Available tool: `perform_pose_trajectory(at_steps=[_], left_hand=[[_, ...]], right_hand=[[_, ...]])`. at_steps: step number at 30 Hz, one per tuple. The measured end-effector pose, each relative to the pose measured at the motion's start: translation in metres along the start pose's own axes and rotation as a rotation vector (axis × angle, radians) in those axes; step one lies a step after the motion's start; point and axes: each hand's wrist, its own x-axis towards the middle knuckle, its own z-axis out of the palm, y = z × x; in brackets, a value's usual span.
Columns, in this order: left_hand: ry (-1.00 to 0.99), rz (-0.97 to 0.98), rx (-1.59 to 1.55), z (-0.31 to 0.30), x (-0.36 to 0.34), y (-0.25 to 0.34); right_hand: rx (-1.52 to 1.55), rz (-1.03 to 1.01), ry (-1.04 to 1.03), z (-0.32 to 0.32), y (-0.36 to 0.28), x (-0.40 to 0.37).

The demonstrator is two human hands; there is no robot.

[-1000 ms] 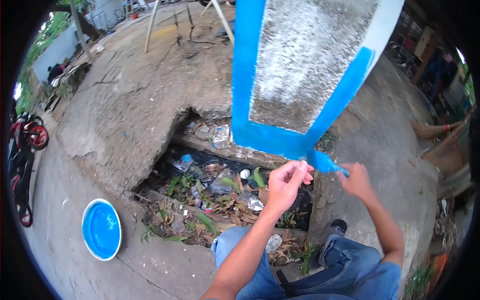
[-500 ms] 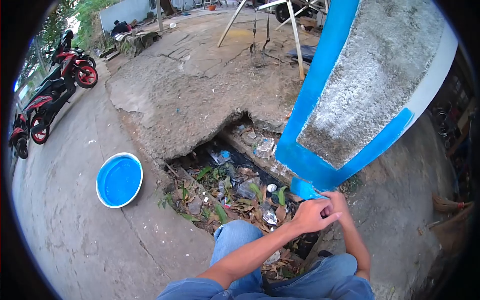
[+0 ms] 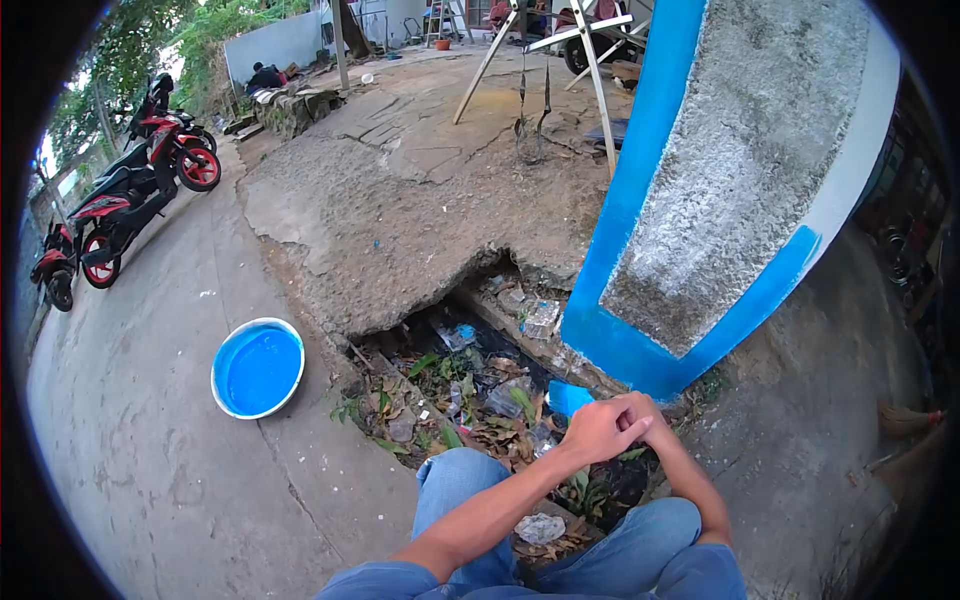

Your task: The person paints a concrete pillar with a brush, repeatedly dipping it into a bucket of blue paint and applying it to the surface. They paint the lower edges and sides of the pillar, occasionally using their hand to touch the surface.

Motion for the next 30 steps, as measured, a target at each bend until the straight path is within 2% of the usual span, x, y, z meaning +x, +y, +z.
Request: perform_pose_trajectory(at_steps=[6, 8, 10, 11, 12, 13, 15, 17, 18, 19, 21, 22, 24, 26, 28, 30], left_hand=[[0.009, 0.018, 0.071, -0.005, -0.007, 0.014], [0.025, 0.099, 0.108, -0.004, -0.009, 0.023], [0.038, 0.138, 0.112, 0.000, -0.016, 0.040], [0.062, 0.166, 0.099, 0.002, -0.020, 0.054], [0.023, 0.105, 0.026, -0.005, -0.024, 0.076], [-0.046, 0.116, 0.022, -0.003, -0.028, 0.074], [0.005, 0.164, -0.054, 0.001, -0.034, 0.065], [0.026, 0.202, 0.193, -0.002, -0.033, 0.040], [0.021, 0.189, 0.210, -0.005, -0.028, 0.031], [0.023, 0.177, 0.231, -0.006, -0.022, 0.025], [0.042, 0.128, 0.180, 0.000, -0.004, 0.011], [0.077, 0.131, 0.105, 0.005, 0.006, 0.011], [0.076, 0.102, -0.020, 0.022, 0.021, 0.010], [0.065, 0.038, -0.184, 0.042, 0.029, 0.007], [0.014, 0.051, -0.234, 0.056, 0.031, 0.010], [-0.007, 0.086, -0.231, 0.072, 0.032, 0.004]], right_hand=[[0.181, -0.002, -0.086, 0.003, 0.001, 0.011], [0.248, 0.004, -0.120, 0.007, 0.000, 0.014], [0.099, -0.109, 0.072, 0.021, 0.007, 0.018], [0.125, -0.082, 0.104, 0.018, -0.001, 0.015], [0.108, -0.095, 0.099, 0.011, -0.014, 0.009], [0.094, -0.097, 0.093, 0.006, -0.021, 0.004], [0.021, -0.127, 0.096, 0.003, -0.011, 0.006], [-0.028, -0.110, 0.034, -0.011, 0.000, 0.001], [-0.085, -0.067, 0.126, -0.025, -0.004, -0.012], [-0.092, -0.038, 0.136, -0.040, -0.005, -0.028], [-0.127, 0.100, 0.331, -0.063, -0.008, -0.053], [-0.178, 0.085, 0.488, -0.070, -0.002, -0.068], [-0.270, 0.232, 0.506, -0.107, -0.011, -0.105], [-0.498, 0.320, 0.626, -0.139, -0.004, -0.136], [-0.772, 0.348, 0.875, -0.172, 0.000, -0.158], [-0.996, 0.389, 0.993, -0.214, -0.008, -0.174]])
